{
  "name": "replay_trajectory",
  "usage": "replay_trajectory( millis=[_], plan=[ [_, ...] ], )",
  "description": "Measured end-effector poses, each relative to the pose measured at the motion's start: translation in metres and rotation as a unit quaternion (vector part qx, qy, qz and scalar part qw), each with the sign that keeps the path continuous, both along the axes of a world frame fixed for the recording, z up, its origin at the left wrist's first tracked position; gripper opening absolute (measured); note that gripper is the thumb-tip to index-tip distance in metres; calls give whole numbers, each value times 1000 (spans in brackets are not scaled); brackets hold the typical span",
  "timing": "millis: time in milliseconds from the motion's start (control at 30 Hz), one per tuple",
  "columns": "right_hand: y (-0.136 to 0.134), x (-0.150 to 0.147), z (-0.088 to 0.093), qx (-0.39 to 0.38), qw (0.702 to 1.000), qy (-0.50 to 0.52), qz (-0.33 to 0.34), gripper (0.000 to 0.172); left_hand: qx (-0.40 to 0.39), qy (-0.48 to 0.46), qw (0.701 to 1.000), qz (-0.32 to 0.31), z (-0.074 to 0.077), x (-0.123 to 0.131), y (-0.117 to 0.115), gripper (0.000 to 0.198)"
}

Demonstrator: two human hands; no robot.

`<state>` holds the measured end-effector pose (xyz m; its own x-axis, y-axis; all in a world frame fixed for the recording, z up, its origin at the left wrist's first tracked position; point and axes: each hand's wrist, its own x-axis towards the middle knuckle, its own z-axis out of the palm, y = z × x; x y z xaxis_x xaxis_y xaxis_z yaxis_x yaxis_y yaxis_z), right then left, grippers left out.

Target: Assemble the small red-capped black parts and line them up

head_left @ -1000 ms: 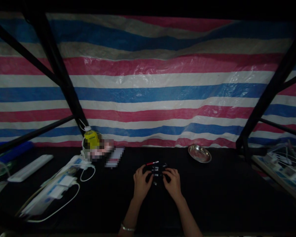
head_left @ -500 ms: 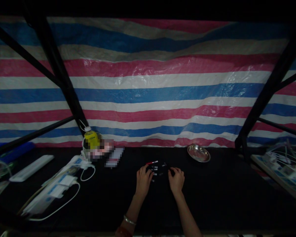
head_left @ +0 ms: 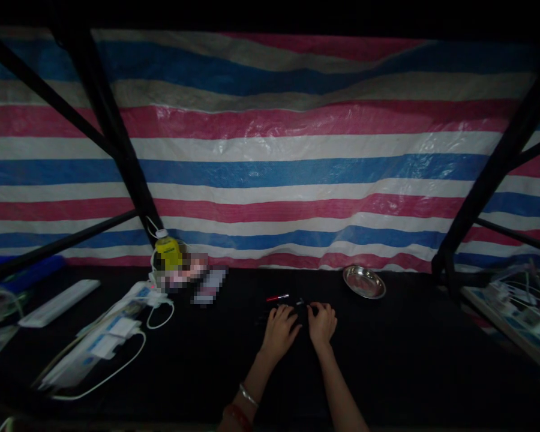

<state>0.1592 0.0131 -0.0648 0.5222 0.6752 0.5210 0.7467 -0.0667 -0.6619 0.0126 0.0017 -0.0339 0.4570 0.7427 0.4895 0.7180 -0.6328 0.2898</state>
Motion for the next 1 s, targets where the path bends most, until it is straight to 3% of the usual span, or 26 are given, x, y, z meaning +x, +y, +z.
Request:
replay_trajectory(
  millis=[267, 433, 600, 800, 1000],
  plan=[
    [-7, -4, 7, 70, 984, 133, 95, 32, -40, 5, 999, -23, -2, 4, 4, 24],
    [-12, -11, 15, 108, 973, 128, 162, 39, 9, -23, 1000, -14, -4, 1, 2, 28],
    [-17, -17, 20, 106, 961, 136, 218, 35, 66, -50, 996, 27, -9, -1, 0, 32],
    [-22, -27, 29, 116, 936, 130, 305, 25, 50, -36, 998, 5, -9, -4, -1, 32],
    [-22, -27, 31, 114, 936, 106, 316, 22, 49, -56, 997, 25, -12, -5, 0, 32]
  ],
)
